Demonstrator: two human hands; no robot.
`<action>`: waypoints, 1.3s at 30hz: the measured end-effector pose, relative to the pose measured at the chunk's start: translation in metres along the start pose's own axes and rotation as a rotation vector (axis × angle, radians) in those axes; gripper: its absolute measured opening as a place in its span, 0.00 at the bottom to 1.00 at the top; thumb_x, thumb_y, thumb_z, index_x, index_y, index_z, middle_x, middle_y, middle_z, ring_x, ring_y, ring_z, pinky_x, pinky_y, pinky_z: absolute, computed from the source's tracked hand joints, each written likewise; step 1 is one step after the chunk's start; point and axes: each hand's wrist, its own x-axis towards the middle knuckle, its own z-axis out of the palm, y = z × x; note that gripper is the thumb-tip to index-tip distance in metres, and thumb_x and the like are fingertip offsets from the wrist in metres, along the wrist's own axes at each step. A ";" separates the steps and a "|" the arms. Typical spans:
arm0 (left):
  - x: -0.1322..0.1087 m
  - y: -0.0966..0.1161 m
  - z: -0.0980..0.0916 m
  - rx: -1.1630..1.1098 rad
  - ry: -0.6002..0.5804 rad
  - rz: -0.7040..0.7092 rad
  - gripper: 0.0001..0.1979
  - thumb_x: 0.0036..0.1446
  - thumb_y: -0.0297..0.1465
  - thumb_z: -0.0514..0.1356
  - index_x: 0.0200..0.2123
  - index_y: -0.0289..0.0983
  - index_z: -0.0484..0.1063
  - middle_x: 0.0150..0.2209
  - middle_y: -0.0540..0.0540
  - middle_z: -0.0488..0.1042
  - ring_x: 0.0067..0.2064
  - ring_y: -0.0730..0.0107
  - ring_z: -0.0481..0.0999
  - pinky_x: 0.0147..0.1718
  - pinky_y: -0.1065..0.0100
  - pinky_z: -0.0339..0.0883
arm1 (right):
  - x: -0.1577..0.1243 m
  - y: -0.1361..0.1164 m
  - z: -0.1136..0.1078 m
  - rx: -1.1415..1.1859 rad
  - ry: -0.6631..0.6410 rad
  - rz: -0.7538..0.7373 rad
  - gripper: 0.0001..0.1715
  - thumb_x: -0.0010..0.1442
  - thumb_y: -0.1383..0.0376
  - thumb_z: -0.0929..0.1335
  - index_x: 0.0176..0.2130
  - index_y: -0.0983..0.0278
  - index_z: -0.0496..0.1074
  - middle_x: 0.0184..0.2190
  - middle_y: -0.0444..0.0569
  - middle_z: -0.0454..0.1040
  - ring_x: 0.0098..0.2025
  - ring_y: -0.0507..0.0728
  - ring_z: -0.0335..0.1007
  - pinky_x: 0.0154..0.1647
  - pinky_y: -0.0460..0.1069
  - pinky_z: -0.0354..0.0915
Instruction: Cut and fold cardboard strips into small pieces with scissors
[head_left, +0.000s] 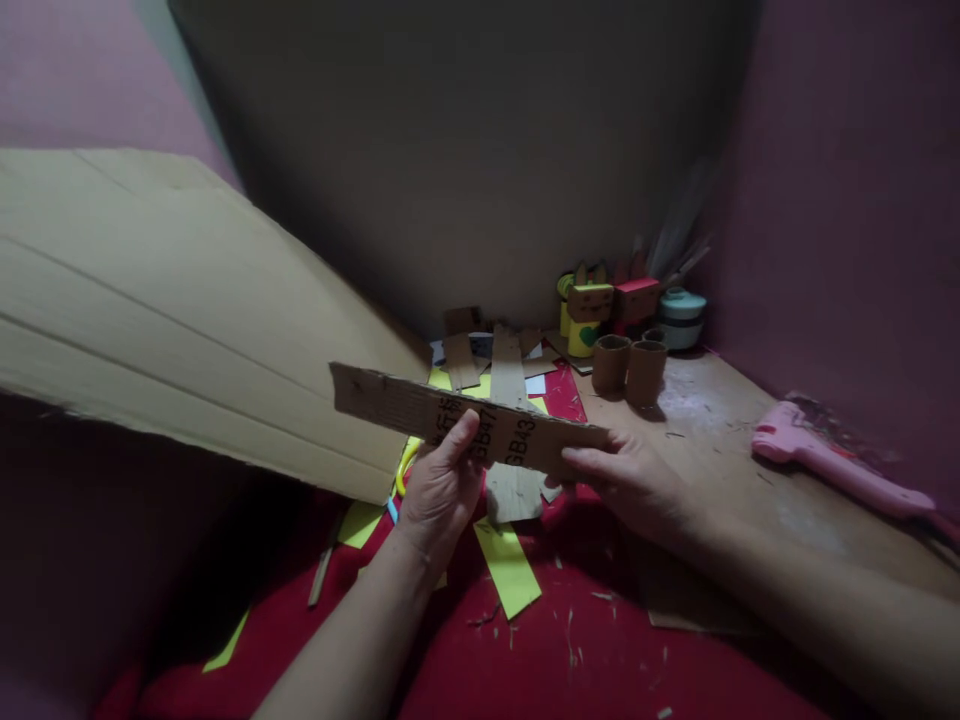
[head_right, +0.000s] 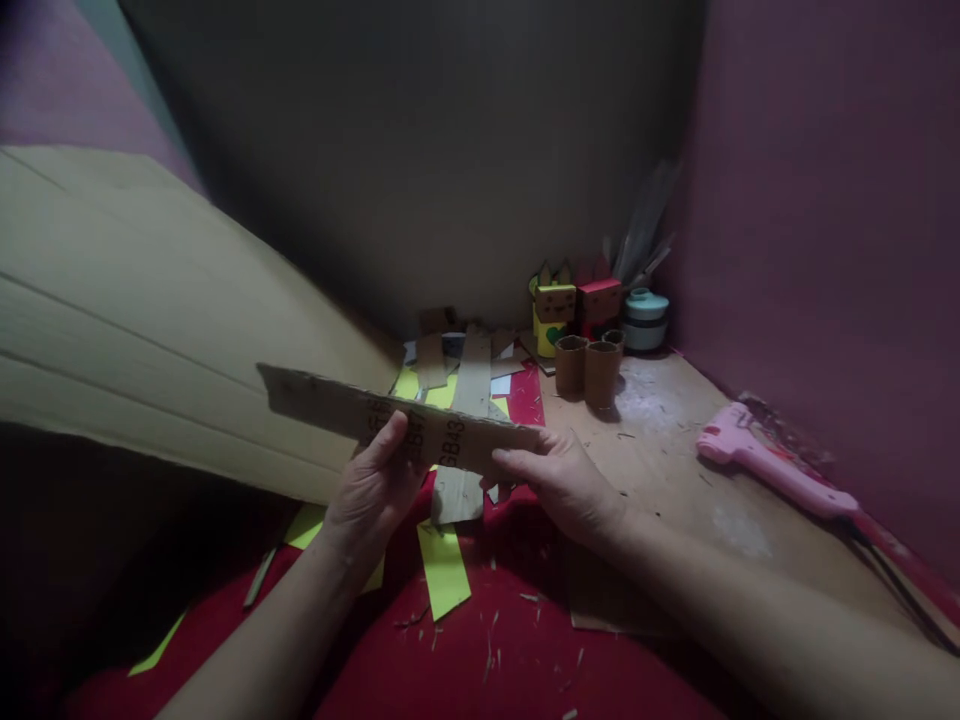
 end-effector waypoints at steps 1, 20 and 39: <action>-0.001 0.000 0.000 0.011 0.013 -0.011 0.11 0.44 0.23 0.68 0.33 0.34 0.75 0.34 0.47 0.79 0.38 0.69 0.77 0.40 0.69 0.71 | 0.001 -0.001 -0.001 -0.010 0.011 -0.025 0.13 0.52 0.63 0.72 0.39 0.67 0.76 0.32 0.51 0.76 0.29 0.52 0.71 0.31 0.48 0.67; 0.003 -0.002 -0.008 0.311 -0.202 -0.063 0.11 0.43 0.32 0.69 0.26 0.32 0.72 0.27 0.47 0.75 0.19 0.83 0.63 0.17 0.77 0.58 | 0.022 -0.025 -0.020 0.068 0.248 -0.067 0.15 0.51 0.60 0.72 0.35 0.65 0.68 0.25 0.43 0.72 0.17 0.49 0.68 0.13 0.43 0.59; 0.009 0.000 -0.007 0.263 -0.041 0.010 0.17 0.39 0.29 0.70 0.18 0.35 0.61 0.14 0.57 0.63 0.14 0.86 0.55 0.14 0.79 0.49 | 0.018 -0.017 -0.019 0.024 0.060 -0.092 0.15 0.55 0.60 0.70 0.38 0.67 0.68 0.30 0.50 0.76 0.22 0.52 0.72 0.20 0.46 0.67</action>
